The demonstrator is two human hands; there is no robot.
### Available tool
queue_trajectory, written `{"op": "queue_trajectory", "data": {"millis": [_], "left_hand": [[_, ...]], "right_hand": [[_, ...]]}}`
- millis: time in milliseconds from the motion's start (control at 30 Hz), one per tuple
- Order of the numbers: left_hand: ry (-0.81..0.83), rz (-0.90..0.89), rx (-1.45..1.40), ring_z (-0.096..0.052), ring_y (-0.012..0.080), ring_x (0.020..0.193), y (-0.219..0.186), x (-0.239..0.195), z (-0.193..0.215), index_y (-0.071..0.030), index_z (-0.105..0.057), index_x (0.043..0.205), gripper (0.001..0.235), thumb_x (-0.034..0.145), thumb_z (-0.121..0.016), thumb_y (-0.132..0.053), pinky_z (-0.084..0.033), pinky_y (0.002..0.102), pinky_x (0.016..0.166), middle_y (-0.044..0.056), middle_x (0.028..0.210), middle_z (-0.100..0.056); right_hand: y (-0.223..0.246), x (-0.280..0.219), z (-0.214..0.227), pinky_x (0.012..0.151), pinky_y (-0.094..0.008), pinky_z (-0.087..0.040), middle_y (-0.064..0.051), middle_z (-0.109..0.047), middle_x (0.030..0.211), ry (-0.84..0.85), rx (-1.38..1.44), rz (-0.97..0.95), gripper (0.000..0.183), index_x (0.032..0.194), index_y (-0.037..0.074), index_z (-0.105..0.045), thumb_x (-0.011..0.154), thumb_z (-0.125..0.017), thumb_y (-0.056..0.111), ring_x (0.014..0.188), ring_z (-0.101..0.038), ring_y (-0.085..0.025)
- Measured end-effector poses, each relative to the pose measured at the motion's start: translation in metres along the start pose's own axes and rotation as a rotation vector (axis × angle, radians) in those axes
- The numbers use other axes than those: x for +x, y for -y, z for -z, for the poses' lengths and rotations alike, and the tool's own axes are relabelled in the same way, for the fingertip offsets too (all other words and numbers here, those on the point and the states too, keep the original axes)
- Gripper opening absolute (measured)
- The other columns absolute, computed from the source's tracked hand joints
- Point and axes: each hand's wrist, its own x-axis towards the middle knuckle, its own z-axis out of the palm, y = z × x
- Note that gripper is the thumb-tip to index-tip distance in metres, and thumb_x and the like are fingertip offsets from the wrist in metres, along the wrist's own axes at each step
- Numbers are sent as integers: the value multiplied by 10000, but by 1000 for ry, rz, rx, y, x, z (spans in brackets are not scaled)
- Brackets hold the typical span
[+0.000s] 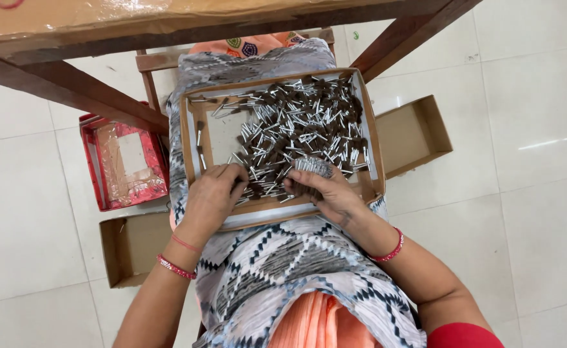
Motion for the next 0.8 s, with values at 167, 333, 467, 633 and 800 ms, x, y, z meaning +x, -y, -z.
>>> {"op": "queue_trajectory", "data": {"millis": [167,333,467,633,800], "left_hand": [[-35,312,-442,-735,178,702,-39,10,10,-38,-705,972,131,873,-779,-82,-576,310,664,83,837,-754],[-116,157,-483,-742,173,729,-75,10,5,-22,-694,987,155,867,-782,-63,-584,303,672,96,880,-752],[-161,116,-285,-721,242,747,-73,5,7,-42,-709,1014,184,855,-799,-67,-569,350,661,108,893,-737],[-175,93,-384,-772,219,897,-70,9,24,-30,-684,1148,253,901,-735,-16,-599,326,747,98,1002,-752],[-289,-318,-161,-720,267,1046,-72,14,19,-18,-687,1093,212,892,-744,17,-589,347,879,119,1140,-704]], "right_hand": [[12,-11,-31,912,-384,-621,-104,-750,1059,17,-69,17,383,1189,4,-631,848,-795,62,994,-745,-230],[-4,-1,-35,920,-333,-585,-80,-746,1102,57,-4,54,356,1205,7,-649,890,-800,79,1013,-716,-179],[0,3,-30,882,-387,-616,-101,-752,1036,-77,75,88,308,1150,2,-683,877,-791,96,952,-733,-222],[3,3,-20,891,-437,-632,-116,-751,1016,-86,36,41,272,1109,-5,-688,877,-800,81,944,-738,-257],[-1,1,-27,892,-416,-615,-80,-760,1056,37,169,-122,310,1152,28,-706,876,-771,154,956,-737,-221]]}}
